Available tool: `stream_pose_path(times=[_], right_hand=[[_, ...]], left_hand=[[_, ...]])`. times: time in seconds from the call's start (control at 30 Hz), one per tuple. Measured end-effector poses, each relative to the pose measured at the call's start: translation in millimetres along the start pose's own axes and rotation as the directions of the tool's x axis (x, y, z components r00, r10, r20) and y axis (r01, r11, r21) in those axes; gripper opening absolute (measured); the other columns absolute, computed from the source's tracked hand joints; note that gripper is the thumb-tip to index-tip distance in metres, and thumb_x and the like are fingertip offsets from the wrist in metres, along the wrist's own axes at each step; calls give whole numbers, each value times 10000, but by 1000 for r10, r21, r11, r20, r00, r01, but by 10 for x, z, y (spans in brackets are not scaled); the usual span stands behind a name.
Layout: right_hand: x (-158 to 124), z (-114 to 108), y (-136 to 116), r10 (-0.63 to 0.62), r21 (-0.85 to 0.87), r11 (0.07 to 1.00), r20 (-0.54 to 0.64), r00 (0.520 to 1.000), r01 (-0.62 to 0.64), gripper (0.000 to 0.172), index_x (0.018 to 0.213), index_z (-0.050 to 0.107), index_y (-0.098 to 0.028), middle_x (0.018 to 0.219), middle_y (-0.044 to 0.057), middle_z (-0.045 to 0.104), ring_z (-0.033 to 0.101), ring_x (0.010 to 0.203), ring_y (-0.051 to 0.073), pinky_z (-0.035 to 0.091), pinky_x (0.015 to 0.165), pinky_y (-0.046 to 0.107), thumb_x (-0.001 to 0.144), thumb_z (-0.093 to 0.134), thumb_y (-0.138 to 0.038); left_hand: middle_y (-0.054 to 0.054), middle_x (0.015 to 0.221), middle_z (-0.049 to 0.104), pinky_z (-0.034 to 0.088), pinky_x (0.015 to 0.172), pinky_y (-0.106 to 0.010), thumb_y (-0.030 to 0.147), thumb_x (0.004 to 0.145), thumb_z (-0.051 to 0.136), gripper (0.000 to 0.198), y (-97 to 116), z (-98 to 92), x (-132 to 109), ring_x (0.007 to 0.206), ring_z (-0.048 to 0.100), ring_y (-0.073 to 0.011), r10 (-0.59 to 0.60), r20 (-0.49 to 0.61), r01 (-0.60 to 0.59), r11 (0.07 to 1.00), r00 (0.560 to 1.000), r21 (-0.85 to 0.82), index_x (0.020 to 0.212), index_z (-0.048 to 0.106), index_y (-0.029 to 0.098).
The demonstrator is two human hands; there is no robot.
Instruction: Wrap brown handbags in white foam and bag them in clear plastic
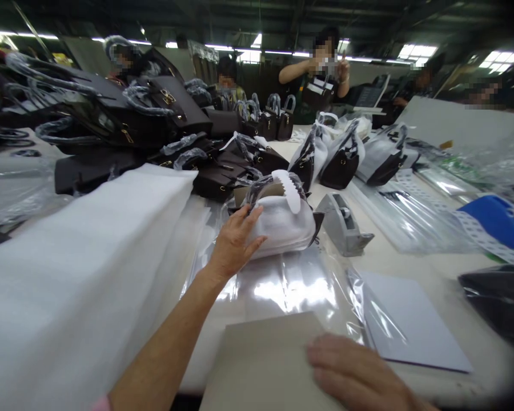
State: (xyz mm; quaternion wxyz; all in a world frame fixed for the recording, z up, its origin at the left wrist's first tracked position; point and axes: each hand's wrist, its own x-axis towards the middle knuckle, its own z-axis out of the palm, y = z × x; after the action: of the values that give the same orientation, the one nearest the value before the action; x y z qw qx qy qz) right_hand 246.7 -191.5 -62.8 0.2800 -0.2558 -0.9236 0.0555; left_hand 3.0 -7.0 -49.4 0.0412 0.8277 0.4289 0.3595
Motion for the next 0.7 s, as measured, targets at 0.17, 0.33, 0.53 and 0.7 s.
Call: stream_pose_path(times=[0.17,0.33,0.53,0.7], right_hand=[[478,-871,575,383,224,907,-85,920,-357,234,1027,656,-311,1022,59,665,621,967,236,525,816,371,858,509,-383],[747,-528,1216,491,210,850,10,871,-482,223,950,657,-212,942,35,670,626,871,171,515,778,312,865,490,-333],[690,20,1526,553,-7,833,28,833,-553,286,835,661,-198,793,34,668,609,725,163,471,738,309,878,452,-389],[660,10,1499,616,-279,736,-101,781,-617,261,800,652,-152,921,140,642,548,963,313,349,879,496,810,570,-399]], left_hand=[[-61,1369,428,276,1071,-363,377,929,279,431,-27,-180,63,1294,336,-169,-86,133,111,974,987,-200,1309,422,233],[-10,1340,474,271,1073,-360,428,936,168,486,-8,-327,133,1284,356,-169,-168,212,232,917,963,-326,1254,493,254],[-33,1297,513,322,1042,-346,394,931,246,434,-43,-264,100,1236,417,-165,-105,117,134,952,988,-275,1239,509,237],[-163,1266,482,363,966,-444,485,780,541,599,-143,-193,38,1169,442,-303,-293,-347,360,921,891,146,1266,443,150]])
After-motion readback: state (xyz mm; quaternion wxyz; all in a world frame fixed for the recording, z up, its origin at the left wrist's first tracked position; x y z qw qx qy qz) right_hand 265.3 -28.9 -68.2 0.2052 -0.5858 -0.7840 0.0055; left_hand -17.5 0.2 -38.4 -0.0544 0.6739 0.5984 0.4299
